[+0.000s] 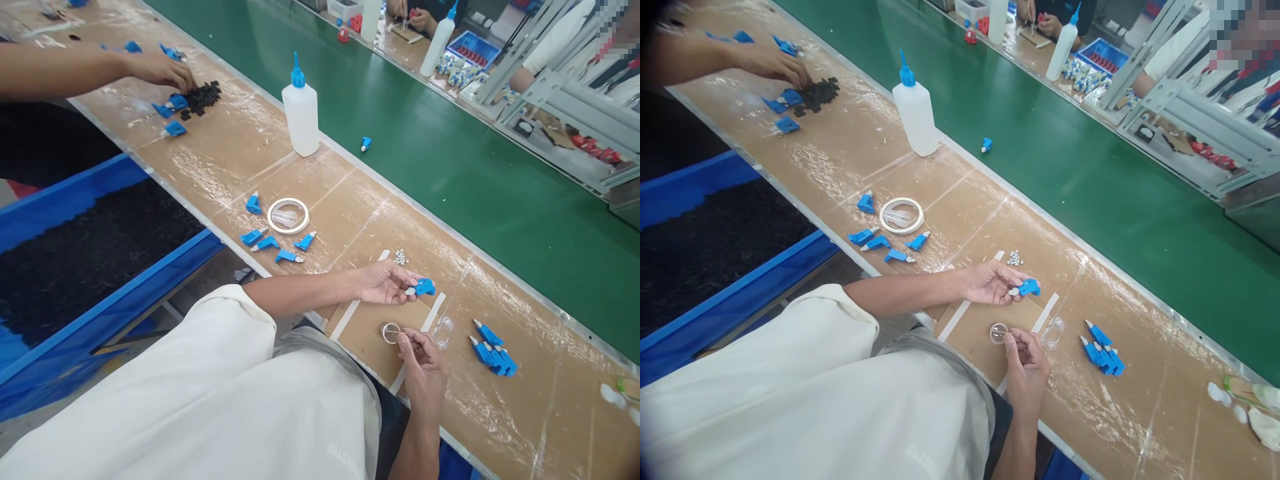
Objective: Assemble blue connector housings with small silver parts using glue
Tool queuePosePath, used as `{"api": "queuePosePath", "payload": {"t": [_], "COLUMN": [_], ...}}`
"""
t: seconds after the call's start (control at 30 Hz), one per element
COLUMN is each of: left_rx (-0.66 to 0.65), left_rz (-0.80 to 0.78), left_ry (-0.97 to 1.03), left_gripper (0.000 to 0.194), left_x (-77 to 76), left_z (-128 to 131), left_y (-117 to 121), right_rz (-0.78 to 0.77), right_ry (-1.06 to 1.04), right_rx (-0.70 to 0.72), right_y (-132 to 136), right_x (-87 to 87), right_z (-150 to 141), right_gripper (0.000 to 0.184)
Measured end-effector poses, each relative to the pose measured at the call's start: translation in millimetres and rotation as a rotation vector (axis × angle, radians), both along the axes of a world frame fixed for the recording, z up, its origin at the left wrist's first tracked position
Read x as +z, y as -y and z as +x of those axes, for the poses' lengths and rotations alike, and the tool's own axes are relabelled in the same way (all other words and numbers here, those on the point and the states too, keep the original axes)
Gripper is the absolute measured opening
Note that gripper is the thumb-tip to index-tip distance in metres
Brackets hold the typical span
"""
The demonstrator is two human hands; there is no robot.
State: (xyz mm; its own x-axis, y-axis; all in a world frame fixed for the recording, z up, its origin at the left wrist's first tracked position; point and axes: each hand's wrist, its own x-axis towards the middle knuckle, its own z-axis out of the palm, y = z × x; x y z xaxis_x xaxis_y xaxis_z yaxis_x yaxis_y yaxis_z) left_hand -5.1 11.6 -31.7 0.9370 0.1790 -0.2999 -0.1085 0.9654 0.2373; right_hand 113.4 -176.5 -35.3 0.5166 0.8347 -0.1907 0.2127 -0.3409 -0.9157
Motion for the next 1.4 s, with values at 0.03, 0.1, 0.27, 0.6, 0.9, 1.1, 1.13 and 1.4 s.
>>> {"api": "queuePosePath", "payload": {"t": [0.03, 0.1, 0.27, 0.6, 0.9, 1.1, 1.13, 1.4], "left_rx": [0.003, 0.002, 0.012, 0.167, 0.168, 0.208, 0.212, 0.217], "left_rz": [0.0, 0.006, 0.029, 0.128, 0.111, 0.121, 0.133, 0.211], "left_ry": [0.007, 0.014, -0.032, -0.229, -0.443, -0.553, -0.56, -0.557], "left_gripper": [0.035, 0.034, 0.03, 0.007, 0.026, 0.027, 0.027, 0.028], "left_x": [-1.1, -3.1, -6.0, 14.5, 13.0, 24.0, 26.4, 38.2], "left_z": [1, 2, 6, 6, 5, 3, 3, -4], "left_y": [0, 0, 0, 18, 30, 37, 37, 43], "right_rz": [-0.004, -0.006, 0.075, 0.393, 0.179, 0.152, 0.152, 0.235], "right_ry": [0.004, 0.024, 0.132, 0.759, 1.045, 1.014, 1.027, 0.943], "right_rx": [-0.001, 0.005, 0.063, 0.345, 0.525, 0.464, 0.492, 0.564], "right_y": [0, 1, 1, -3, 13, 16, 15, 11], "right_x": [-0.8, -2.7, -6.6, 14.1, 24.0, 14.8, 13.8, 13.5], "right_z": [1, 3, 8, -15, -19, -13, -13, -14], "right_gripper": [0.039, 0.04, 0.037, 0.015, 0.014, 0.01, 0.011, 0.017]}}
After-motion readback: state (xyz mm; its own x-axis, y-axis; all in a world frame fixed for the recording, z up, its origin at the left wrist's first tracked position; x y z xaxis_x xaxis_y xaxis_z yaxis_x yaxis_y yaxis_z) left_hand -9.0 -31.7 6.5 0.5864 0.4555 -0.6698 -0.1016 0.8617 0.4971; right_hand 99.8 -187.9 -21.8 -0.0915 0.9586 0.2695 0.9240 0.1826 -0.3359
